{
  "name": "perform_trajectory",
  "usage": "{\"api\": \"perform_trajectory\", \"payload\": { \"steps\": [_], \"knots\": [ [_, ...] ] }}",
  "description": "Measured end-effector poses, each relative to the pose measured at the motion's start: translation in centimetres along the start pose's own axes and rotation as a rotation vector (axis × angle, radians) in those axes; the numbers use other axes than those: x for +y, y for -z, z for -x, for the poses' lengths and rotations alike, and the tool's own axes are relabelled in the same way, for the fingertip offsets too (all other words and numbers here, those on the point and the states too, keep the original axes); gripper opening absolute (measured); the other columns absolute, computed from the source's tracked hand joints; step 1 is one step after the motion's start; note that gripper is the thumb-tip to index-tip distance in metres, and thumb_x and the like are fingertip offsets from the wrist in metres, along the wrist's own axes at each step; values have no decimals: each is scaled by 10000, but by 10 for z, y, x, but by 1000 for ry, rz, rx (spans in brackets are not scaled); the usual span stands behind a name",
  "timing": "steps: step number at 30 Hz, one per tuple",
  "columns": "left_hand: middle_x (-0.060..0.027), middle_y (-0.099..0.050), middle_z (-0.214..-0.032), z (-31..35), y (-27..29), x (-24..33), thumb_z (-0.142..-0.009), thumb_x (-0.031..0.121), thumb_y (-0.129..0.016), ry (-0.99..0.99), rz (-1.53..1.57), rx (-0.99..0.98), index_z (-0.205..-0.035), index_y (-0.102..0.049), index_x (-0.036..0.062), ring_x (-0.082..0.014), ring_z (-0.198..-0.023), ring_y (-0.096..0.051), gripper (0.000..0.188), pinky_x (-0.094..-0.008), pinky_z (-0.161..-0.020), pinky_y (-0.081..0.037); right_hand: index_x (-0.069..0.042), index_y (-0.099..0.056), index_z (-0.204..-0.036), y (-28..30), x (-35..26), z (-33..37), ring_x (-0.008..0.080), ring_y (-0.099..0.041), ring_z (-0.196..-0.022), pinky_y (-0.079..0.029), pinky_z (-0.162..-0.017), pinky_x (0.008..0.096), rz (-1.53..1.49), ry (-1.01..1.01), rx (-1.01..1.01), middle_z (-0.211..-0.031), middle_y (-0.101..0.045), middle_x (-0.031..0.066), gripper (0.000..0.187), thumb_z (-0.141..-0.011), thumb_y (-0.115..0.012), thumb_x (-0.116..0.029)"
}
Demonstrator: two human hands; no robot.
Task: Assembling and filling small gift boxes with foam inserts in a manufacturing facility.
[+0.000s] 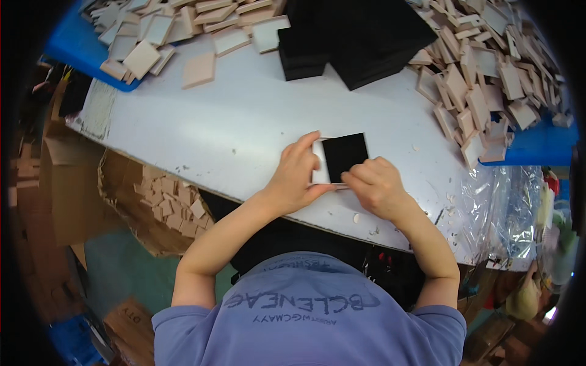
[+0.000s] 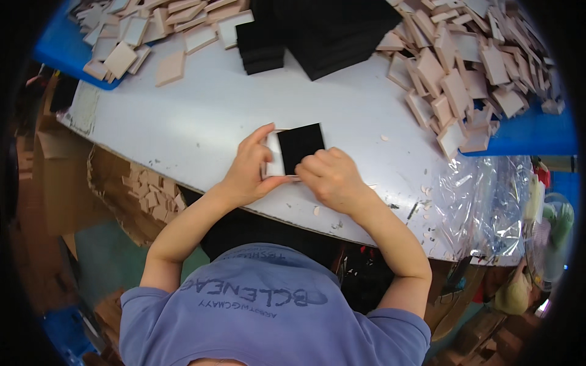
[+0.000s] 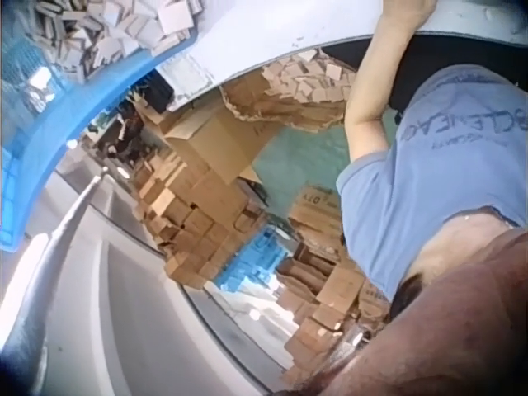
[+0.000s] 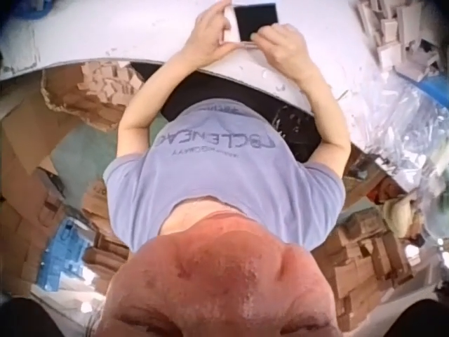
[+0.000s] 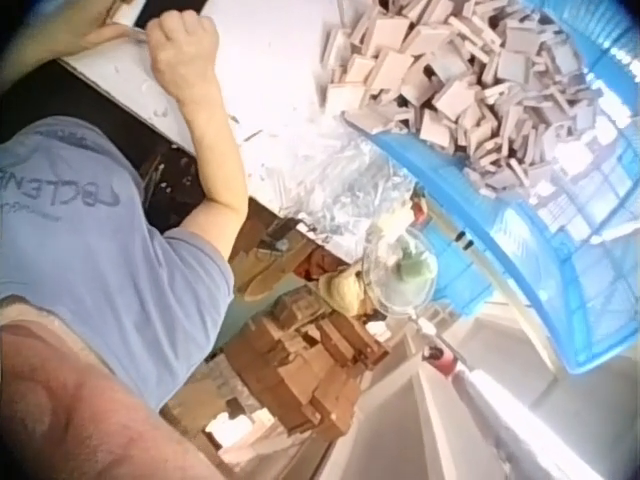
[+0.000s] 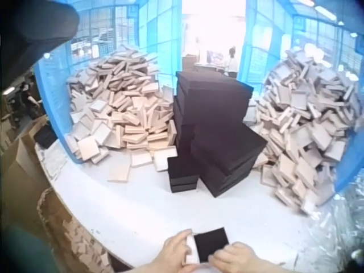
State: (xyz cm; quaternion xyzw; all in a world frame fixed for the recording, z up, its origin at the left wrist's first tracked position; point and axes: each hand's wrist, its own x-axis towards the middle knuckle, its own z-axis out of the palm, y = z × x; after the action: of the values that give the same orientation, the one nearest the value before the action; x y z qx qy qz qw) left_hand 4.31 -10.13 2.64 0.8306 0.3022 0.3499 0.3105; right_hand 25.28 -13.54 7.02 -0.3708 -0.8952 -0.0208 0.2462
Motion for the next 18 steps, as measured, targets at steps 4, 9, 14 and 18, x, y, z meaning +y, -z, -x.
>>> {"api": "perform_trajectory", "payload": {
  "steps": [4,9,14,18],
  "knots": [
    [-231,-397,-1300,-2,-6,-9,-543,208,-857,0,30,68,-1122,-390,49,-366,-1153,-428,760,-426,-963,-324,-62,-641,-826,-10,-3,-11,196,-566,-680,-441,-612,328,-237,-62,-99,-755,-559,30,187,-640,-647,-84],
    [-216,-378,-1320,2,8,0,-606,334,-813,-7,-133,44,-1289,-406,48,-343,-1163,-417,845,-428,-957,-309,-57,-645,-956,15,33,-11,251,-609,-847,-479,-727,329,-260,-175,69,-965,-645,73,267,-696,-707,-68],
    [-267,-403,-1270,1,2,1,-624,277,-762,-66,-167,-52,-1233,-524,152,-414,-1149,-422,666,-519,-927,-344,-3,-568,-1086,44,152,99,356,-536,-948,-422,-838,414,500,-623,137,-994,-596,174,385,-739,-698,-109],
    [-282,-350,-1296,5,-6,3,-687,306,-723,-96,-131,-72,-1117,-570,129,-427,-1222,-329,490,-521,-970,-290,-13,-511,-769,41,151,118,345,-501,-742,-404,-703,428,485,-689,172,-760,-518,157,143,-801,-619,-101]
  ]
}}
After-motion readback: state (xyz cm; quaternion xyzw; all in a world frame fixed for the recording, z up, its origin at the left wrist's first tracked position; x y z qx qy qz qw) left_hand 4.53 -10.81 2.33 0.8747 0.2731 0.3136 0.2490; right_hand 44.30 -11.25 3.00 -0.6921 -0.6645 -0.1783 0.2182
